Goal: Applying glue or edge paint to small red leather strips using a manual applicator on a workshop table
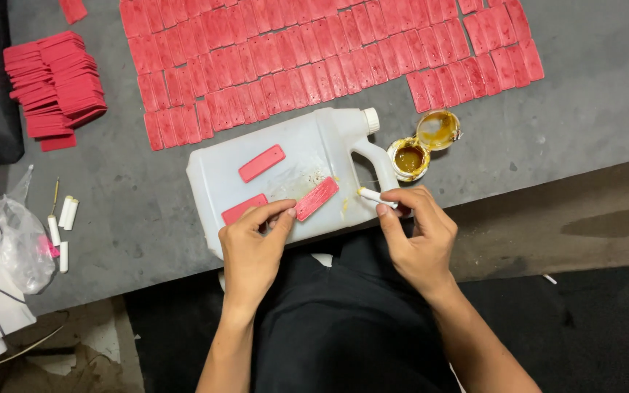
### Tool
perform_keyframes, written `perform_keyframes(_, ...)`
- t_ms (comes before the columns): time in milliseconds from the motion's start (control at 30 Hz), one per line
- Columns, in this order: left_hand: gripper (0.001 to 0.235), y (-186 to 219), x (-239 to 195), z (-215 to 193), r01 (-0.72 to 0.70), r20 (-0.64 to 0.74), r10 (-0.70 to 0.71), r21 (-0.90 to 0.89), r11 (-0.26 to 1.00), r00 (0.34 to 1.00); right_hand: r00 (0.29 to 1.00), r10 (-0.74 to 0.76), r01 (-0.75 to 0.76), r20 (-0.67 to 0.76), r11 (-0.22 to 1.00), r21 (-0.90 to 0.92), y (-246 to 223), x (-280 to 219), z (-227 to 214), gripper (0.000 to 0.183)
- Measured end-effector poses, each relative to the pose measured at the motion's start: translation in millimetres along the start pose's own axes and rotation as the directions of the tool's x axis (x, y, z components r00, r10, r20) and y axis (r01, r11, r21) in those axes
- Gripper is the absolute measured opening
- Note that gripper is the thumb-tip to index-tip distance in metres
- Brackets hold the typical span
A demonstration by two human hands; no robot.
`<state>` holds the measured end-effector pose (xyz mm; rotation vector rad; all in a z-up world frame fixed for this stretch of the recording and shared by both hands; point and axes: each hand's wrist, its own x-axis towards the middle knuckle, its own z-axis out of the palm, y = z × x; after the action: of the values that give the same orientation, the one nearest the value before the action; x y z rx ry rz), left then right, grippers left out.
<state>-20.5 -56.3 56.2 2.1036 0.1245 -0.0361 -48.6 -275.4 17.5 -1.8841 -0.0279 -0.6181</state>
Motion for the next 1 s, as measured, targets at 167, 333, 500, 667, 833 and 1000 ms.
perform_keyframes(167,0.015,-4,-3,4,0.013,-0.034,-0.011,0.038,0.999,0.999,0.980,-0.181,0.186,0.085,0.980,-0.063,-4,9,19,0.009)
perform_keyframes(333,0.015,-5,-3,5,-0.025,-0.038,0.026,0.025,0.999,0.999,0.902,-0.394,0.426,0.175,0.875,-0.229,-4,17,25,0.008)
perform_keyframes(500,0.015,-7,-1,5,-0.031,-0.046,0.031,0.000,1.000,0.998,0.865,-0.446,0.496,0.228,0.830,-0.255,-8,16,28,0.009)
perform_keyframes(667,0.015,-8,-1,7,0.000,-0.036,-0.001,-0.031,1.000,0.999,0.829,-0.463,0.540,0.313,0.807,-0.238,-9,16,18,0.007)
perform_keyframes(833,0.015,-7,-1,7,0.006,-0.043,-0.008,-0.032,0.999,0.999,0.763,-0.533,0.628,0.366,0.745,-0.225,-7,19,20,0.012)
perform_keyframes(1000,0.015,-9,-1,7,0.023,-0.036,-0.025,-0.045,0.999,0.999,0.733,-0.549,0.655,0.402,0.730,-0.196,-8,21,12,0.015)
